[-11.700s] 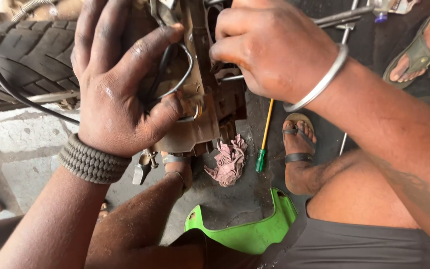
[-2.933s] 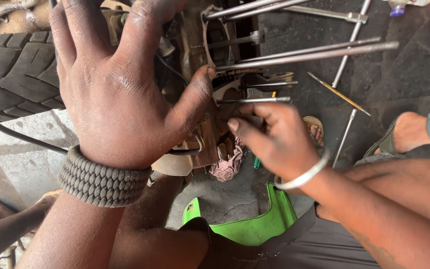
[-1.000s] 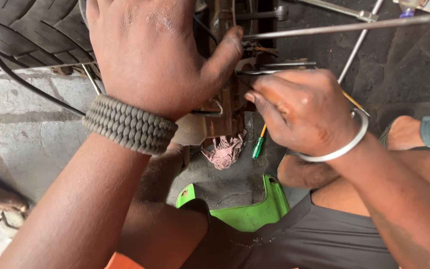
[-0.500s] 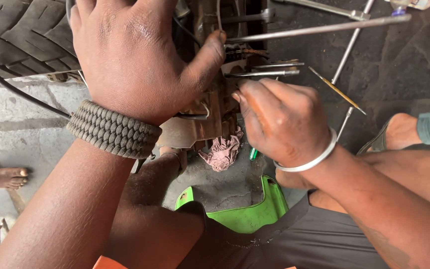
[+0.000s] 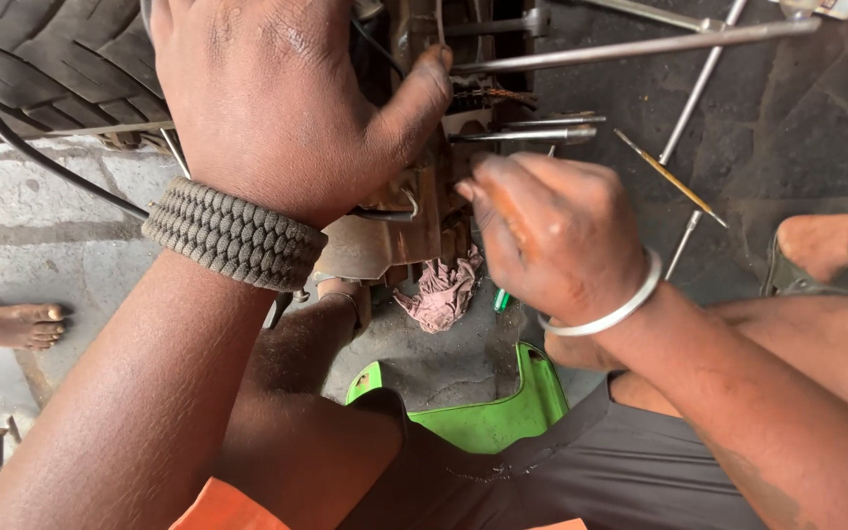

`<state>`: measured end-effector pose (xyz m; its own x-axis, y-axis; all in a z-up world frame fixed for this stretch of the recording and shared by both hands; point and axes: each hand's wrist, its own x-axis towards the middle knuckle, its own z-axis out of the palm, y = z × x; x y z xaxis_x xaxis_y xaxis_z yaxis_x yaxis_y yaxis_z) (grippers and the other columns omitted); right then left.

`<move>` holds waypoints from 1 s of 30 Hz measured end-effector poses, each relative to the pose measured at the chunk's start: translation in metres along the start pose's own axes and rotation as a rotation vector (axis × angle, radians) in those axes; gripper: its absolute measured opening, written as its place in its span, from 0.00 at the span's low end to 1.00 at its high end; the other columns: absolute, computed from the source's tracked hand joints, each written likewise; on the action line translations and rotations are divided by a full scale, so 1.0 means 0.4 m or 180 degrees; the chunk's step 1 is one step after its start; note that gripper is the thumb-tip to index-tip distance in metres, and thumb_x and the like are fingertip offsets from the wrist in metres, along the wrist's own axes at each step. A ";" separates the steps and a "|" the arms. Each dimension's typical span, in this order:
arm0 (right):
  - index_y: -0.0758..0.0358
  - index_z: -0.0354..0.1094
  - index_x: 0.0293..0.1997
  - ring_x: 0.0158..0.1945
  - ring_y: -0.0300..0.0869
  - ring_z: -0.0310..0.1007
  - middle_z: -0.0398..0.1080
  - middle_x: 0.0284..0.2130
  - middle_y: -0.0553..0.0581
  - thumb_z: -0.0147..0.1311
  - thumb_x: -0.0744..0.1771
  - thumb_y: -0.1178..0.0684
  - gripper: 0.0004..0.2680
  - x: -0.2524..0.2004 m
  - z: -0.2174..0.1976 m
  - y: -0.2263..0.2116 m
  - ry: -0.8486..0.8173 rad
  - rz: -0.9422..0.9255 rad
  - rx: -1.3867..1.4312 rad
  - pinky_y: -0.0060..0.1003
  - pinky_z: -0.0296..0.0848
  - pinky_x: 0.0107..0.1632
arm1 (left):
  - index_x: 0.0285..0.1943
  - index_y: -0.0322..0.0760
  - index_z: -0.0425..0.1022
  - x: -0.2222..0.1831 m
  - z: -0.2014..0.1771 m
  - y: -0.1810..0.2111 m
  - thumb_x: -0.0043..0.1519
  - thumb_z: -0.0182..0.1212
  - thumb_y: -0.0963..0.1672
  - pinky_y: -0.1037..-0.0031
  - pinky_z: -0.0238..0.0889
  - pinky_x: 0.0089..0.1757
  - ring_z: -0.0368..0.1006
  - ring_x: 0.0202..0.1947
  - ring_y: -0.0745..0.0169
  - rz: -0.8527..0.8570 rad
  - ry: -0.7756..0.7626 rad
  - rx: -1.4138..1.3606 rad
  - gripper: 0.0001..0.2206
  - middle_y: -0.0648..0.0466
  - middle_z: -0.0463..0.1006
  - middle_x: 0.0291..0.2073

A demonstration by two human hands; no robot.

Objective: Dismantling and repairing internal components of a motorcycle engine, focusing on the timing chain and gaskets.

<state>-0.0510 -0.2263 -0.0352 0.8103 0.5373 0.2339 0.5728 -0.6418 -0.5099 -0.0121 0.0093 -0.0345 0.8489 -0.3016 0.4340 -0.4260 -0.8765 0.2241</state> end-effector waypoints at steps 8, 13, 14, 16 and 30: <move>0.69 0.72 0.43 0.28 0.45 0.76 0.73 0.28 0.58 0.60 0.68 0.64 0.02 0.000 -0.001 0.007 0.0022 -0.0054 -0.0057 0.37 0.74 0.31 | 0.52 0.38 0.75 0.014 -0.011 0.001 0.58 0.69 0.51 0.49 0.58 0.46 0.68 0.46 0.37 -0.0083 -0.0054 -0.0063 0.20 0.42 0.74 0.41; 0.70 0.72 0.42 0.27 0.44 0.75 0.73 0.27 0.57 0.60 0.67 0.64 0.03 0.001 -0.009 -0.002 -0.0085 -0.0058 0.0174 0.37 0.73 0.29 | 0.51 0.39 0.75 0.013 -0.007 0.001 0.58 0.69 0.51 0.50 0.59 0.48 0.69 0.46 0.39 -0.0035 -0.0038 0.0018 0.18 0.46 0.75 0.39; 0.68 0.73 0.42 0.27 0.42 0.76 0.74 0.28 0.56 0.59 0.67 0.64 0.02 -0.001 -0.004 0.006 -0.0070 -0.0051 0.0214 0.34 0.73 0.28 | 0.51 0.40 0.75 0.016 -0.008 0.001 0.59 0.69 0.51 0.51 0.60 0.49 0.69 0.47 0.39 -0.0009 0.0022 0.0072 0.18 0.45 0.75 0.40; 0.69 0.73 0.42 0.24 0.41 0.74 0.73 0.25 0.56 0.60 0.68 0.63 0.02 -0.014 0.013 0.010 -0.0084 -0.0013 0.0007 0.34 0.72 0.26 | 0.51 0.39 0.75 0.013 -0.009 0.003 0.59 0.69 0.51 0.50 0.60 0.49 0.69 0.47 0.38 -0.0057 -0.0040 0.0040 0.18 0.45 0.75 0.40; 0.70 0.73 0.42 0.26 0.43 0.75 0.75 0.28 0.60 0.60 0.70 0.62 0.02 -0.004 0.010 -0.006 0.0102 0.0029 -0.0108 0.34 0.73 0.28 | 0.53 0.39 0.75 0.003 -0.005 -0.001 0.58 0.68 0.51 0.50 0.59 0.49 0.68 0.48 0.39 -0.0042 0.0016 0.0034 0.19 0.44 0.74 0.42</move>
<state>-0.0542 -0.2235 -0.0377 0.8187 0.5140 0.2561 0.5689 -0.6651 -0.4838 -0.0113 0.0101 -0.0323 0.8529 -0.2880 0.4354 -0.4113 -0.8844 0.2205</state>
